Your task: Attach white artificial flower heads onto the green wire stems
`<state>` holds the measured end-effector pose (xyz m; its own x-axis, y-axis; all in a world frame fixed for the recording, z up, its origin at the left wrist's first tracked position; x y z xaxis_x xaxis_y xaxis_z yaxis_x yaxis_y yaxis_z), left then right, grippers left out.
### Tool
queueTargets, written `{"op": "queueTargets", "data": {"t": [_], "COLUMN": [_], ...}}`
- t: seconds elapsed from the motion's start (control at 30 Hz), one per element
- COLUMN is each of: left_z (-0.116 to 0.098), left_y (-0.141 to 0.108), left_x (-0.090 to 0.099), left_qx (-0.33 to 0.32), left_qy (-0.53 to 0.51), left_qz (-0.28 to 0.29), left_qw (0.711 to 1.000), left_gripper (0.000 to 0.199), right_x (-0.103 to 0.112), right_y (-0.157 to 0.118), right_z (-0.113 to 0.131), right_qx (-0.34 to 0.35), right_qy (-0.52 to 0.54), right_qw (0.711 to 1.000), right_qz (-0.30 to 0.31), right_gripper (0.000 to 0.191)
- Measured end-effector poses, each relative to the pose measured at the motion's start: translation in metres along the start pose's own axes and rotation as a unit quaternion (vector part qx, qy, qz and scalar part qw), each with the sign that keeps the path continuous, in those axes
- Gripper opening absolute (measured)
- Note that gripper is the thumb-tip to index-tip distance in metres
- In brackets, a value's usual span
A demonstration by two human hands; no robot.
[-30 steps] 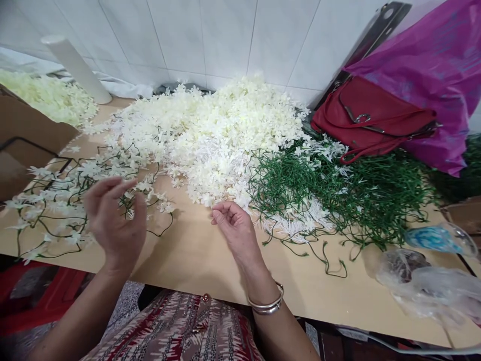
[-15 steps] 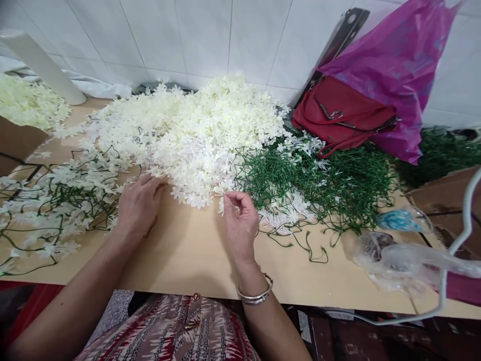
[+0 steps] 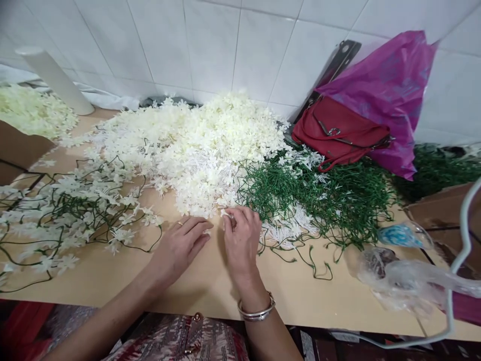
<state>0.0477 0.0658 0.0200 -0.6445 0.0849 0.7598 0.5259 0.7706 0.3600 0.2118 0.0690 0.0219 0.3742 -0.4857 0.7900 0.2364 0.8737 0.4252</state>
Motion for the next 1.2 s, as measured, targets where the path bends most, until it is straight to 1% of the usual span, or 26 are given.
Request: {"op": "queueTargets", "data": {"t": [0.07,0.1,0.13,0.2,0.27,0.33,0.43,0.53,0.6,0.67,0.7,0.73,0.77,0.8,0.87,0.93,0.97,1.0,1.07,1.1,1.2], "left_z": [0.002,0.004,0.005,0.007,0.009,0.011,0.017,0.022,0.024,0.025,0.026,0.026,0.027,0.028,0.030,0.032,0.034,0.036,0.038,0.039,0.038], "left_y": [0.003,0.005,0.008,0.012,0.014,0.015,0.012,0.009,0.008,0.007,0.006,0.006,0.005,0.004,0.002,0.001,0.000,0.000,-0.001,-0.001,-0.001], "left_x": [0.002,0.005,0.008,0.012,0.013,0.012,0.009,0.005,0.004,0.006,0.007,0.009,0.011,0.012,0.013,0.011,0.009,0.006,0.002,0.002,0.003], "left_qx": [0.008,0.015,0.023,0.038,0.040,0.039,0.056,0.081,0.093,0.105,0.109,0.114,0.118,0.124,0.136,0.154,0.164,0.175,0.195,0.202,0.207], "left_qy": [-0.051,-0.088,-0.129,-0.202,-0.252,-0.283,-0.314,-0.347,-0.356,-0.352,-0.347,-0.342,-0.338,-0.334,-0.324,-0.327,-0.335,-0.348,-0.373,-0.378,-0.364], "left_qz": [-0.035,-0.053,-0.071,-0.098,-0.114,-0.126,-0.141,-0.141,-0.138,-0.144,-0.150,-0.158,-0.167,-0.176,-0.189,-0.194,-0.195,-0.194,-0.196,-0.198,-0.201], "left_qw": [0.998,0.995,0.989,0.974,0.960,0.950,0.937,0.924,0.919,0.919,0.919,0.919,0.919,0.918,0.917,0.912,0.907,0.900,0.885,0.882,0.886], "left_gripper": [0.022,0.025,0.029,0.035,0.034,0.027,0.018,0.017,0.017,0.015,0.014,0.013,0.013,0.012,0.012,0.014,0.015,0.016,0.018,0.019,0.017], "right_x": [0.010,0.013,0.015,0.013,0.007,0.003,0.001,0.002,0.003,0.006,0.008,0.012,0.016,0.020,0.028,0.028,0.027,0.025,0.023,0.025,0.036], "right_y": [0.004,0.006,0.009,0.013,0.016,0.018,0.020,0.022,0.023,0.025,0.027,0.031,0.037,0.045,0.061,0.078,0.086,0.093,0.104,0.107,0.104], "right_z": [0.003,0.004,0.007,0.012,0.018,0.020,0.020,0.021,0.024,0.027,0.028,0.027,0.024,0.020,0.011,0.004,0.000,-0.003,-0.006,-0.006,0.001], "right_qx": [-0.016,-0.022,-0.026,-0.030,-0.035,-0.038,-0.027,-0.008,0.019,0.060,0.079,0.094,0.105,0.113,0.140,0.170,0.181,0.190,0.210,0.215,0.222], "right_qy": [0.049,0.081,0.117,0.194,0.259,0.293,0.301,0.294,0.276,0.252,0.240,0.223,0.200,0.165,0.039,-0.111,-0.168,-0.208,-0.238,-0.235,-0.191], "right_qw": [0.999,0.996,0.993,0.977,0.951,0.933,0.926,0.927,0.931,0.933,0.936,0.943,0.954,0.968,0.988,0.979,0.969,0.959,0.948,0.948,0.955], "right_qz": [-0.015,-0.009,0.010,0.088,0.166,0.207,0.225,0.233,0.240,0.250,0.245,0.228,0.196,0.151,0.059,0.017,0.011,0.011,0.016,0.006,-0.041], "right_gripper": [0.017,0.018,0.018,0.015,0.012,0.010,0.012,0.010,0.010,0.011,0.011,0.011,0.011,0.011,0.014,0.026,0.029,0.027,0.023,0.023,0.022]}}
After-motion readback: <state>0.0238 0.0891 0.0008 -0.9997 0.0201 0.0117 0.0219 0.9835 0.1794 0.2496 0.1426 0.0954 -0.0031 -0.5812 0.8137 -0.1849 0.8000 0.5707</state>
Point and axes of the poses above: each hand's wrist, its own y-axis towards the middle knuckle, its own x-axis out of the back of the hand, z = x × y, the point moved 5 cm from there along y, towards the middle knuckle, and after that the axes turned 13 degrees about -y, right-handed, at the moved point
